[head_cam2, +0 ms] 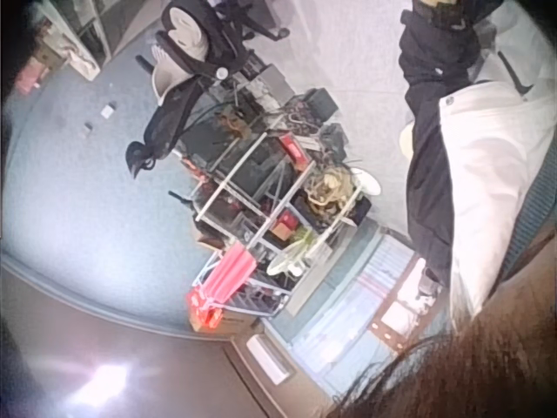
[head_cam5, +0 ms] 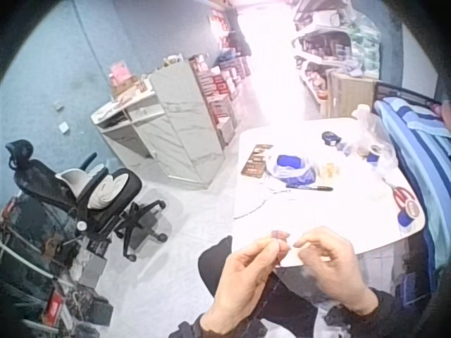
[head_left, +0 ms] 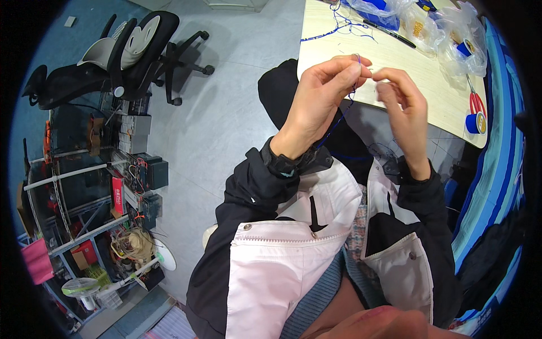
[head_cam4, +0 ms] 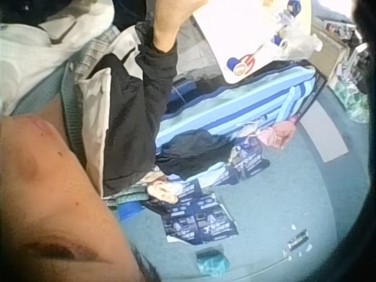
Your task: The person threads a blue wire through small beads on a table, then cuts the wire with scissors and continues threading additional beads. The person repeats this process, laying out multiple parallel beaded wire segments on the table.
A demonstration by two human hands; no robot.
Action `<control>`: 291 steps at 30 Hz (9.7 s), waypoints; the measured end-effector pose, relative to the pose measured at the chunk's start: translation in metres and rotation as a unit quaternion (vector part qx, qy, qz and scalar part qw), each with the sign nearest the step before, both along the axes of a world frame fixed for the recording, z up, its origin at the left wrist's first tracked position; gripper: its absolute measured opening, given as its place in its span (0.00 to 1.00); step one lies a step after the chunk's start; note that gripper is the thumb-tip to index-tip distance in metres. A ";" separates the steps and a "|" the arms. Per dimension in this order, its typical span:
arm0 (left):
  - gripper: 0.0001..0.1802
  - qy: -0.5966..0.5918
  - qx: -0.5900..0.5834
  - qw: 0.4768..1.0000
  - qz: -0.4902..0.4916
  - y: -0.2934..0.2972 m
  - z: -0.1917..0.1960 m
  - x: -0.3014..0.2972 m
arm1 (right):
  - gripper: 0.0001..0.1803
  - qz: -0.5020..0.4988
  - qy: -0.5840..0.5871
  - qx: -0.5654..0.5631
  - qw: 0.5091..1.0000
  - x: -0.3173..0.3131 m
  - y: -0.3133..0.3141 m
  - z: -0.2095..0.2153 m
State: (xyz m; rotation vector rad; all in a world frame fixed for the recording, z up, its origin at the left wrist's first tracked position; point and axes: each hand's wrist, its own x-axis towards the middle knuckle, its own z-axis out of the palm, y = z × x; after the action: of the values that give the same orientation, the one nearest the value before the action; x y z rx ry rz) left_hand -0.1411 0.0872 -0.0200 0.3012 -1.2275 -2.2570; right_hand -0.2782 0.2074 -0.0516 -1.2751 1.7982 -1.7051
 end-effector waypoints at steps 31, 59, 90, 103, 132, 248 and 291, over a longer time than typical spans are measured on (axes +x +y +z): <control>0.09 -0.056 -0.155 0.972 0.165 0.008 -0.007 -0.009 | 0.05 0.000 -0.128 -0.033 0.991 0.044 -0.029 0.009; 0.04 -0.115 -0.324 0.932 0.116 0.023 -0.014 -0.008 | 0.08 0.041 -0.385 -0.092 0.918 0.028 0.008 0.023; 0.05 -0.081 -0.171 0.979 -0.078 0.022 -0.003 0.003 | 0.20 -0.145 0.279 0.524 0.792 -0.339 0.158 -0.006; 0.14 -0.003 -0.063 0.994 -0.087 0.021 -0.011 0.002 | 0.22 -0.308 0.402 0.224 0.833 -0.196 0.221 0.079; 0.08 -0.041 -0.058 0.992 -0.109 0.023 -0.008 0.014 | 0.53 0.270 -0.152 0.242 0.920 0.009 0.071 0.030; 0.03 -0.068 -0.412 0.908 0.027 -0.037 -0.046 -0.025 | 0.12 0.122 -0.576 -0.305 0.749 -0.066 0.133 -0.012; 0.09 -0.309 -0.488 0.806 0.129 0.040 -0.096 -0.096 | 0.13 -0.447 -0.333 -0.214 0.803 -0.181 0.203 -0.081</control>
State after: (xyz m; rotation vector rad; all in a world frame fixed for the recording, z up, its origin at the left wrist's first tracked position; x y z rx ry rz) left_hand -0.2373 0.1271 -0.1165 0.7517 -2.3177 -1.0488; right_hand -0.4589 0.4104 -0.1327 0.2687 1.6575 -2.6851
